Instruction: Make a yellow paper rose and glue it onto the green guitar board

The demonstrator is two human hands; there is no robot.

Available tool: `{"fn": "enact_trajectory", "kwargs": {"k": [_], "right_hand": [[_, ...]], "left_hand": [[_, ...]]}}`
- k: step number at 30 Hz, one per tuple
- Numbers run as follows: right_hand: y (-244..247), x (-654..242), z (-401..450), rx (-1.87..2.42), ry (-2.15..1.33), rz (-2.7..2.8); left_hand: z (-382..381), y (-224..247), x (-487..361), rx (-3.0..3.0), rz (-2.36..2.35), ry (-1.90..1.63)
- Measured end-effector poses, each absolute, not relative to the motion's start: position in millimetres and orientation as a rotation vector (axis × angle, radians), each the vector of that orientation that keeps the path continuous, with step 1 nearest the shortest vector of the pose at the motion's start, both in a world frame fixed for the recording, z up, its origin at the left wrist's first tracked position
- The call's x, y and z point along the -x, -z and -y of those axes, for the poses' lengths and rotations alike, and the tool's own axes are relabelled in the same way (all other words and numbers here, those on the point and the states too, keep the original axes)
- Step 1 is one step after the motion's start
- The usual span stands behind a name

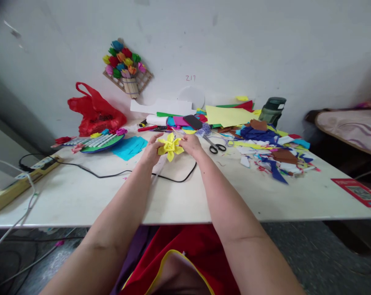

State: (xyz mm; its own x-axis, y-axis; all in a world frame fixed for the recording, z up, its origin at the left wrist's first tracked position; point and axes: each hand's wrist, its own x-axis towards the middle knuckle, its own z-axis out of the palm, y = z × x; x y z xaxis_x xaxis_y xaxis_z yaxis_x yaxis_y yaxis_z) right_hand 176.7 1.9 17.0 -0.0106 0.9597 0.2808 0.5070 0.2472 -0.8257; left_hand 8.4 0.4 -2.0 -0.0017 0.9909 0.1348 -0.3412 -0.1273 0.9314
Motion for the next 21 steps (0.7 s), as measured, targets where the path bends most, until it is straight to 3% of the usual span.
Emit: {"fn": "enact_trajectory", "kwargs": {"k": [21], "right_hand": [[-13.7, -176.6, -5.7, 1.255, -0.56, 1.69]], "left_hand": [[1.5, 1.6, -5.8, -1.232, -1.069, -1.298]]}}
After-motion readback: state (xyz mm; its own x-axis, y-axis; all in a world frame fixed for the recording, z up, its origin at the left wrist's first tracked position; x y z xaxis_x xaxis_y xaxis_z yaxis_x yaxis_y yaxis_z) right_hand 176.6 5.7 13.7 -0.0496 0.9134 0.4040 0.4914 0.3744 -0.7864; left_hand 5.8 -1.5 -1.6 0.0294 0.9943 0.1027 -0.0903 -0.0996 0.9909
